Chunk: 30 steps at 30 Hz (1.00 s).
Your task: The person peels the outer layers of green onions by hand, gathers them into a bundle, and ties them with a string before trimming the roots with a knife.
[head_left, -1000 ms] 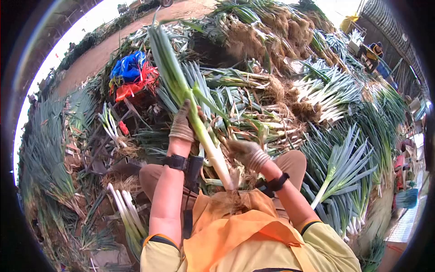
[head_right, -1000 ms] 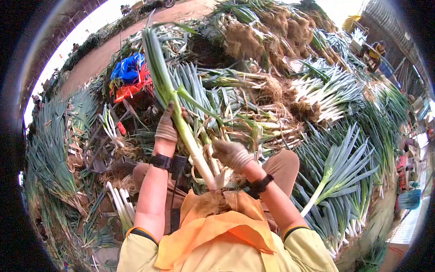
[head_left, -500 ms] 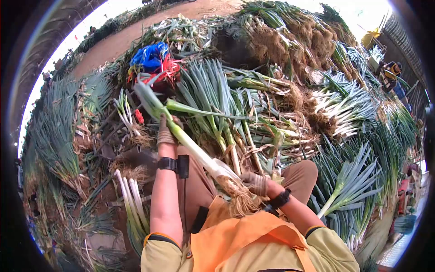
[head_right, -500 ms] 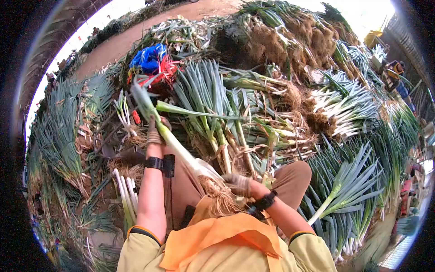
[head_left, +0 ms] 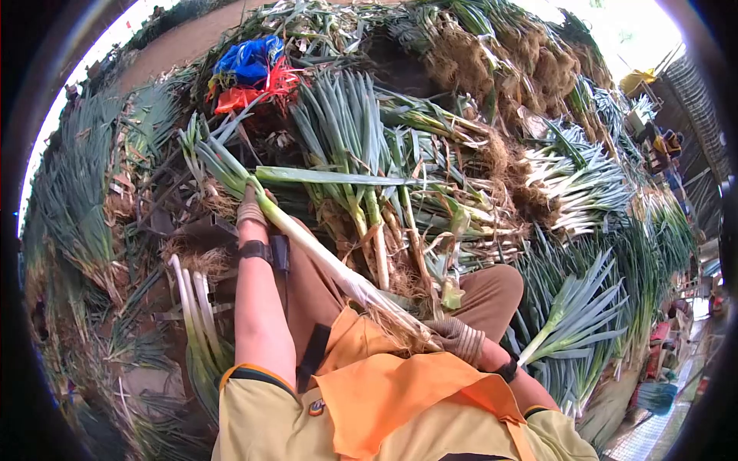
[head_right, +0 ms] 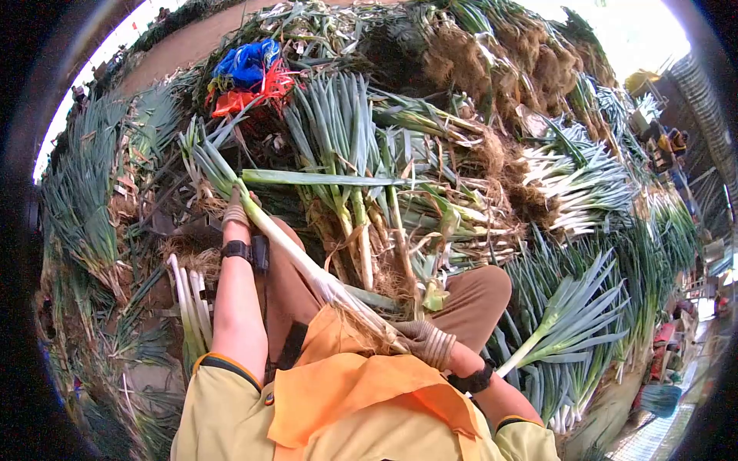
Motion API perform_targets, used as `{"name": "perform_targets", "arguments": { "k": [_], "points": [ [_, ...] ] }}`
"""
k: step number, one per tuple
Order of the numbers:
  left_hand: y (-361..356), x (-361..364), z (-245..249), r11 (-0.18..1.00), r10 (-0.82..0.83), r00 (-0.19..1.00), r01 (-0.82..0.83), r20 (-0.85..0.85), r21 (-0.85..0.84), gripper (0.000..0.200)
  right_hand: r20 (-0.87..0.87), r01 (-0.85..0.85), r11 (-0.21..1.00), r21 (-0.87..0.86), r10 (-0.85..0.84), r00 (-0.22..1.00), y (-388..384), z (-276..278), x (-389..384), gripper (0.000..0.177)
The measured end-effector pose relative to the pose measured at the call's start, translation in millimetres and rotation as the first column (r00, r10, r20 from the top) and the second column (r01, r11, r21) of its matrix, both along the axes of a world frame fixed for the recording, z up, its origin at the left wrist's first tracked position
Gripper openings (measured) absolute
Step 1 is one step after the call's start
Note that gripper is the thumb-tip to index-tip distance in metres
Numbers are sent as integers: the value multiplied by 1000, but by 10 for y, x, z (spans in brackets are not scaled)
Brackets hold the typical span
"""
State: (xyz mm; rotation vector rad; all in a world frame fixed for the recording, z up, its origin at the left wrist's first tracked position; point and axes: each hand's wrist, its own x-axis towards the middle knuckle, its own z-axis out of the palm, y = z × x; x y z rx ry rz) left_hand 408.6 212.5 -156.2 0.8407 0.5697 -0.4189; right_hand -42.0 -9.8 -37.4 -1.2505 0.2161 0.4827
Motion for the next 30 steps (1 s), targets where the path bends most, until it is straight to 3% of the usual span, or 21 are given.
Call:
{"name": "perform_targets", "arguments": {
  "k": [1, 3, 6, 7, 8, 9, 10, 11, 12, 13, 14, 15, 16, 17, 20, 22, 25, 26, 28, 29, 30],
  "points": [
    [-4, 7, 37, 995, 21, 1000, -20, -9, 98, 38, -3, -5, 1000, -5, 5, 1000, -20, 38, -60, 34],
    [2, 18, 133, 995, 24, 1000, -23, -7, 101, 38, 115, 23, 981, -194, -1, 993, -71, 87, -237, 37],
    [-20, 26, 123, 987, 51, 999, -48, -14, 152, 38, -2, -9, 981, -194, 9, 1000, -90, 234, -420, 36],
    [1, 25, 112, 978, 26, 999, -35, 42, 205, 38, 75, -28, 959, -282, 52, 996, -118, 286, -489, 33],
    [-14, 75, 104, 967, -11, 995, -15, 102, 256, 38, 61, -12, 885, -466, 46, 997, -75, 762, -527, 32],
    [49, 9, 155, 945, -71, 987, 20, 143, 327, 37, 11, 16, 914, -405, -13, 1000, -166, 799, -744, 30],
    [235, 200, -89, 973, -92, 975, 45, 202, 226, 36, -42, 54, 937, -344, -73, 996, -259, 834, -958, 29],
    [334, 353, -171, 957, -100, 979, 46, 176, 285, 36, -102, 102, 854, -511, -178, 979, -307, 1030, -1157, 25],
    [369, 383, -250, 933, -111, 984, 55, 140, 355, 36, -157, 72, 832, -550, -188, 970, -571, 716, -1542, 20],
    [296, 283, -124, 914, -92, 992, 48, 91, 402, 37, -103, 74, 823, -564, -160, 982, -756, 757, -1554, 16],
    [191, 187, 71, 896, -60, 997, 29, 57, 442, 38, -159, 249, 772, -585, -410, 898, -738, 1071, -1335, 18],
    [147, 119, 95, 921, 31, 993, -73, 113, 383, 36, 6, 430, 641, -636, -552, 834, -804, 1113, -1221, 19],
    [172, 60, 91, 925, -59, 984, -10, 169, 379, 34, -11, 447, 698, -560, -546, 838, -889, 1229, -858, 21],
    [160, 97, -13, 941, -19, 983, -44, 184, 335, 33, 75, 508, 651, -564, -572, 817, -901, 1337, -507, 21],
    [24, 19, -6, 963, 29, 984, -76, 179, 261, 34, 250, 468, 536, -703, -430, 868, -1502, 439, 126, 16],
    [-169, -219, 239, 956, 125, 970, -174, 209, 237, 34, 270, 402, 470, -786, -323, 907, -1435, 83, 659, 14],
    [-371, -413, 471, 952, 111, 974, -161, 196, 259, 38, 292, 383, 733, -562, -258, 921, -358, 272, 1222, 25],
    [-451, -495, 530, 954, 99, 976, -149, 195, 260, 39, 225, 217, 659, -721, -74, 972, -128, 347, 1262, 38],
    [-607, -601, 484, 968, -10, 967, -54, 254, 245, 39, 47, -65, 362, -930, 293, 955, 327, 496, 1351, 66],
    [-632, -768, 706, 986, -76, 968, 37, 237, 163, 39, 23, -52, 363, -930, 201, 979, 364, 387, 1357, 72],
    [-647, -764, 476, 989, -143, 944, 124, 298, 80, 45, 1, -38, 364, -931, 105, 994, 362, 191, 1311, 77]
  ]
}}
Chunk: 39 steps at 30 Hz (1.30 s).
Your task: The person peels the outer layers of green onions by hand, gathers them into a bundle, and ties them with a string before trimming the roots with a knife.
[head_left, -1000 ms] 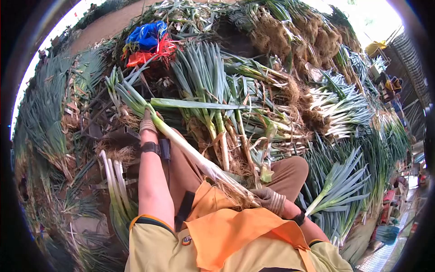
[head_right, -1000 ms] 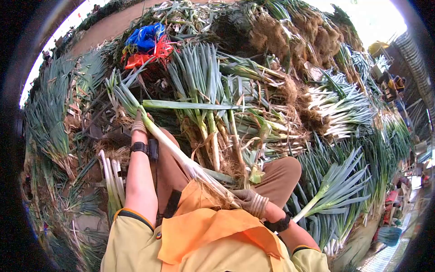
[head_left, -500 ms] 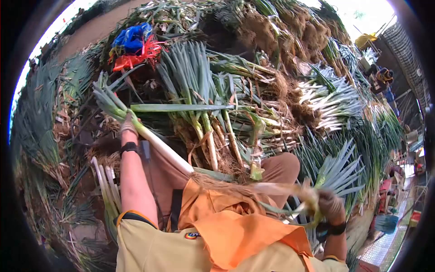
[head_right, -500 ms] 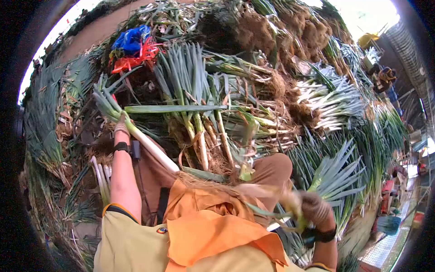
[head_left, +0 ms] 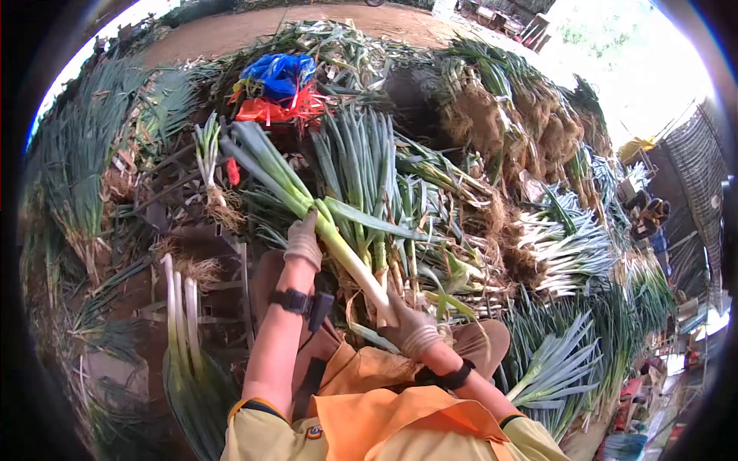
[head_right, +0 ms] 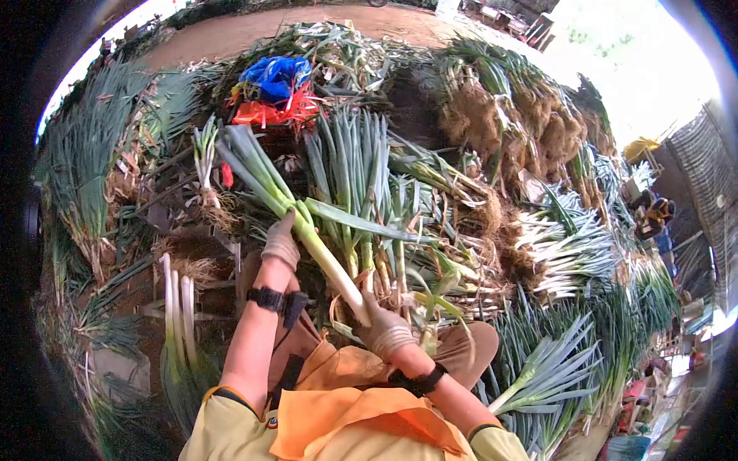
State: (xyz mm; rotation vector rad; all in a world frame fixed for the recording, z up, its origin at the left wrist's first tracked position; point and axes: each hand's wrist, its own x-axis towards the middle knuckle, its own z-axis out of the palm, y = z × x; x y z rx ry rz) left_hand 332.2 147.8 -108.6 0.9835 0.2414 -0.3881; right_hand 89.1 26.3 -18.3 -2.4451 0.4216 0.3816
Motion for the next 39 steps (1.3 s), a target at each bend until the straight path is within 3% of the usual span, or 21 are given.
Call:
{"name": "perform_targets", "arguments": {
  "k": [1, 2, 3, 4, 5, 6, 10, 11, 14, 16, 18, 20, 22, 24, 27, 28, 29, 32, 33, 35, 39],
  "points": [
    [-26, -143, 180, 975, -53, 998, 44, -34, -218, 50, 161, -2, 997, 79, -10, 987, -54, -228, -156, 73],
    [-54, -300, 364, 901, -113, 992, 77, -61, -427, 56, 152, 14, 997, 71, -25, 988, -103, -129, -223, 73],
    [-50, -361, 276, 750, -294, 953, 180, -77, -636, 66, 100, 54, 942, 331, -92, 991, -125, 55, -318, 70],
    [-76, -582, 496, 758, -346, 926, 180, -153, -627, 70, 36, 101, 818, 567, -147, 988, -150, 202, -426, 68],
    [-192, -630, 252, 683, -373, 916, 161, -151, -712, 71, -124, 253, 666, 702, -235, 964, -210, 282, -541, 61],
    [-323, -688, 173, 598, -399, 905, 137, -145, -790, 71, -154, 283, 691, 665, -244, 958, -239, 442, -652, 59],
    [-797, -796, -243, 532, -454, 882, 151, -130, -833, 75, -358, 463, 404, 789, -309, 881, -311, 597, -1243, 53],
    [-830, -852, -230, 574, -488, 870, 265, -64, -775, 68, -443, 534, 272, 800, -331, 833, -304, 652, -1354, 51],
    [-871, -837, -231, 571, -462, 885, 248, -57, -783, 61, -438, 520, 326, 789, -295, 849, -359, 773, -1687, 50],
    [-762, -851, 188, 691, -386, 922, 291, 2, -661, 62, -392, 492, 332, 805, -324, 861, -382, 659, -1885, 53],
    [-804, -751, 348, 626, -430, 902, 331, 42, -707, 58, -239, 315, 660, 682, -206, 949, -400, 509, -1931, 59],
    [-770, -643, 683, 659, -419, 893, 424, 165, -621, 58, -130, 254, 704, 663, -226, 965, -415, 290, -1832, 58],
    [-731, -560, 1022, 694, -393, 871, 490, 293, -527, 58, -166, 406, 678, 613, -392, 905, -376, 161, -1583, 53],
    [-653, -623, 1191, 741, -387, 851, 516, 355, -431, 60, -67, 300, 641, 706, -362, 930, -293, 222, -1191, 47],
    [-596, -906, 1207, 817, -352, 783, 524, 513, -239, 48, 4, 161, 403, 901, -379, 925, -140, -52, -672, 47],
    [-536, -1024, 1119, 943, -273, 829, 331, 488, -35, 44, 42, 146, 418, 896, -409, 912, -49, -112, -538, 47],
    [-460, -1099, 1097, 918, -360, 869, 394, 339, -35, 43, 4, 178, 403, 897, -411, 912, 24, -166, -472, 47],
    [-374, -1032, 707, 920, -392, 892, 386, 225, 70, 47, -32, 234, 431, 871, -425, 904, 117, -577, -492, 41],
    [-363, -1035, 600, 924, -382, 898, 378, 220, 61, 47, -116, 287, 405, 868, -397, 910, 105, -512, -501, 38],
    [-366, -1042, 330, 884, -452, 891, 441, -42, -158, 44, -205, 349, 386, 854, -367, 907, 78, -494, -516, 36],
    [-497, -1004, -623, 903, -424, 895, 405, -138, -146, 38, -333, 453, 285, 845, -383, 862, 26, -736, -561, 34]
  ]
}}
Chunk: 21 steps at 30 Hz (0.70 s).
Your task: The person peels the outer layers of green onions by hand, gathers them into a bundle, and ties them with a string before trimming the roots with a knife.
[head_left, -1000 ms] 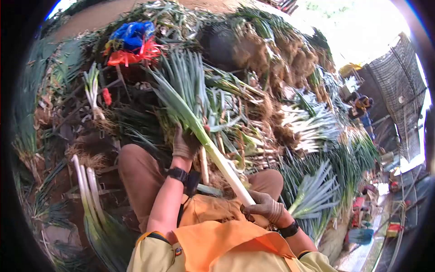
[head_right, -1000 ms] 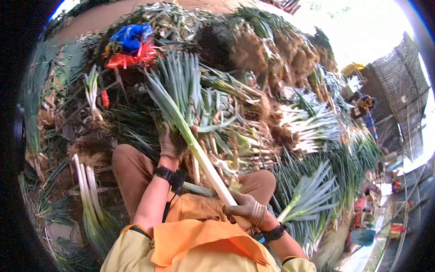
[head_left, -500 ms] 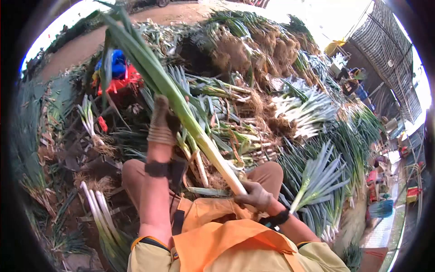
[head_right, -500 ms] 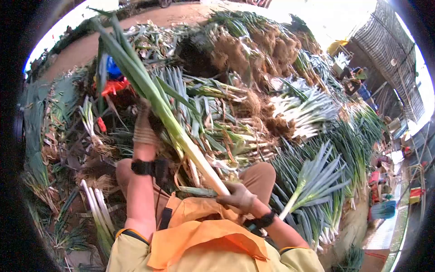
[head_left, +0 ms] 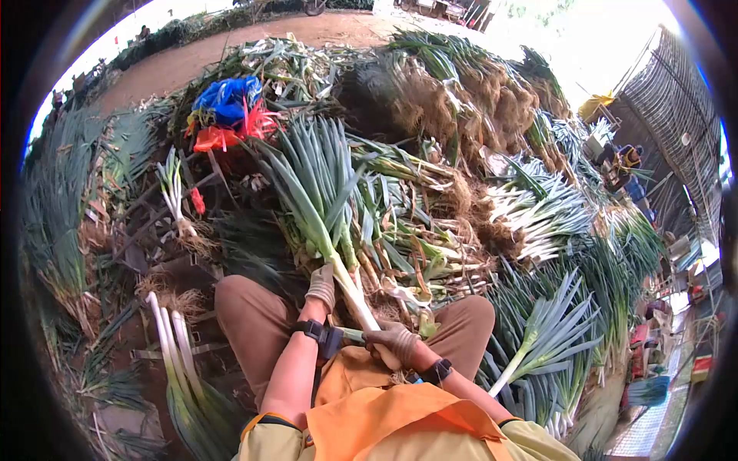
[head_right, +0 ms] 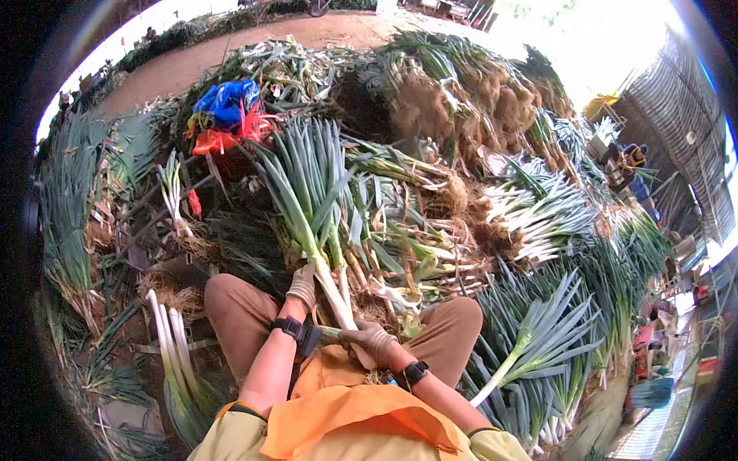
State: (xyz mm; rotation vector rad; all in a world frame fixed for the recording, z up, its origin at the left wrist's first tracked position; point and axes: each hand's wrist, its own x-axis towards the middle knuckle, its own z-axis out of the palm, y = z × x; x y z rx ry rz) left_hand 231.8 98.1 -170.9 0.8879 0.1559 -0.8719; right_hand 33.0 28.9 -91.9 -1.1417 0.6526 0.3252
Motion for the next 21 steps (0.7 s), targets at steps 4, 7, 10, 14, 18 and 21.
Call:
{"name": "perform_targets", "arguments": {
  "k": [4, 7, 10, 14, 18, 21],
  "points": [
    [-49, -15, -372, 994, 4, 998, 2, -61, 108, 28, -86, -14, 1000, 21, 15, 996, -18, -69, -1, 29],
    [-86, 134, -1054, 986, 24, 998, -14, -61, 168, 27, -80, 9, 994, 107, -1, 997, -23, -30, 27, 33],
    [-47, 59, -802, 994, -11, 949, 45, -316, 101, 27, -26, -11, 928, 373, 22, 999, -86, -240, -48, 24],
    [160, -347, -312, 881, -474, 880, 473, -41, -22, 20, 11, 28, 755, 655, -46, 999, 44, -209, -98, 37],
    [314, -722, -1227, 849, -527, 789, 468, 316, 245, 17, 139, -80, 869, 489, 13, 990, 30, 121, 36, 34],
    [114, -226, -521, 759, -634, 599, 361, 489, 543, 29, 97, -105, 942, 320, 77, 992, -39, 219, 1, 29]
  ]
}}
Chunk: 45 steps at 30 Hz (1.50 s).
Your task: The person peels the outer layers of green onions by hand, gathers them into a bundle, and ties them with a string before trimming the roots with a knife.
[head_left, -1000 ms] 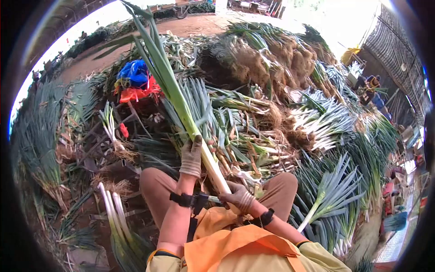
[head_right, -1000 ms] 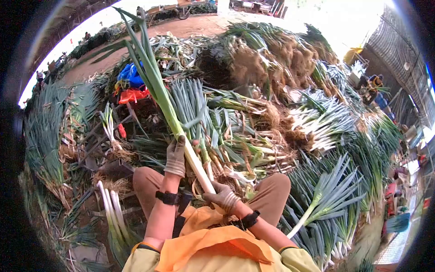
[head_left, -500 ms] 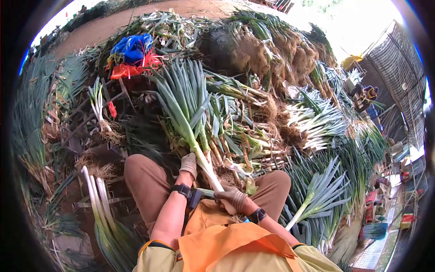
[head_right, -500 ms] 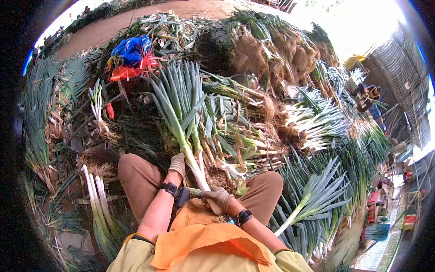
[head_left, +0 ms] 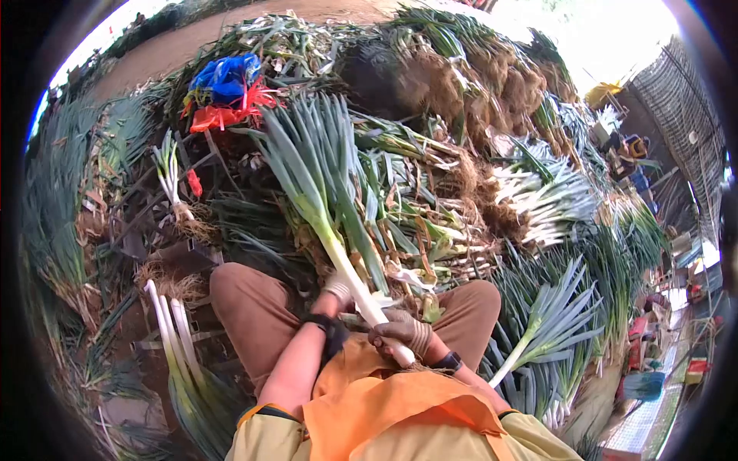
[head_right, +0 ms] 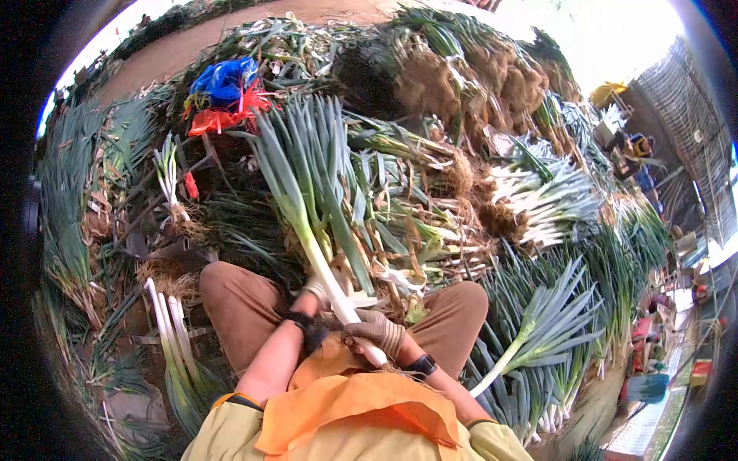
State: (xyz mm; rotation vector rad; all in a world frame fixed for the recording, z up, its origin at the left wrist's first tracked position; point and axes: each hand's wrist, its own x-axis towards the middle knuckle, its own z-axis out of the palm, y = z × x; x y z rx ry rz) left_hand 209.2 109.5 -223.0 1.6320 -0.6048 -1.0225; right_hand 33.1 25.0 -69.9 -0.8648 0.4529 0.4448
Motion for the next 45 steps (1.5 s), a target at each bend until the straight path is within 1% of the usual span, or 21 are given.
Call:
{"name": "perform_targets", "arguments": {
  "k": [2, 3, 4, 8, 9, 11, 12, 14, 18, 20, 21, 25, 27, 28, 32, 33, 35, 38, 41, 43, 45],
  "points": [
    [46, 355, 444, 998, -10, 860, -21, 511, 56, 36, -12, -43, 992, -123, 42, 999, -3, 203, -53, 26],
    [85, 389, 751, 898, 183, 962, -247, -201, -365, 46, 16, -85, 937, -339, 96, 995, 22, 259, -67, 28],
    [121, 451, 980, 614, 16, 580, -648, -814, -450, 56, 36, -119, 834, -539, 164, 986, 48, 278, -67, 29],
    [3, 796, 1351, 556, 203, 554, -744, -807, -371, 33, -1, -115, 486, -866, 230, 973, 57, 157, -36, 38],
    [-10, 905, 1372, 565, 206, 560, -738, -803, -370, 28, 88, -22, 775, -632, 100, 991, 14, 80, -39, 38],
    [-5, 914, 1542, 565, 180, 564, -730, -806, -385, 23, 148, -25, 745, -667, 165, 975, -114, -64, 35, 30],
    [20, 892, 1694, 560, 182, 590, -720, -786, -411, 24, 205, 136, 943, -303, -75, 976, -134, -220, 115, 29],
    [115, 932, 1854, 517, 145, 695, -660, -704, -545, 27, 29, 406, 765, 501, -483, 875, -109, -442, 344, 28],
    [407, 1220, 1971, 525, 92, 760, -586, -644, -617, 30, 80, 359, 686, 633, -519, 851, -20, 96, 490, 17],
    [584, 1406, 1982, 515, 230, 720, -661, -655, -545, 24, 444, 286, 958, 24, -267, 856, -131, 41, 158, 13],
    [699, 1520, 1942, 482, 249, 696, -692, -673, -537, 22, 179, 290, 902, 319, -357, 917, -238, 235, -50, 14],
    [1015, 1777, 2036, 425, 497, 573, -815, -652, -393, 15, -111, -2, 937, -348, -39, 993, -948, 275, -892, 15],
    [1031, 1778, 2047, 412, 571, 548, -835, -611, -364, 16, -92, -188, 259, -947, 342, 935, -1368, -123, -1180, 19],
    [1016, 1741, 2070, 401, 602, 539, -842, -590, -360, 16, -395, -394, -65, -917, 301, 868, -1505, -214, -1230, 19],
    [729, 1406, 2183, 295, 798, 369, -929, -477, -224, 23, -269, -157, -449, -879, 196, 943, -1140, 536, -619, 37],
    [641, 1279, 2225, 276, 826, 348, -936, -443, -219, 26, 68, 57, 68, -996, 169, 983, -992, 344, -478, 46],
    [509, 1150, 2168, 305, 887, 348, -935, -302, -182, 31, 324, 305, 113, -946, 393, 861, -527, 285, -203, 72],
    [362, 966, 2110, 324, 933, 344, -932, -110, -163, 40, 156, -34, 397, -917, 435, 887, 87, -5, -17, 78],
    [429, 946, 2028, 422, 782, 457, -889, -424, -178, 37, 260, -85, 891, -446, 220, 940, 93, -107, -75, 62],
    [579, 942, 1942, 552, 526, 584, -788, -618, -274, 36, 195, -200, 979, -25, 201, 960, -86, 121, -177, 54],
    [538, 868, 1837, 583, 494, 610, -761, -620, -285, 35, 204, -183, 983, -19, 183, 962, -89, 108, -238, 53]
  ]
}}
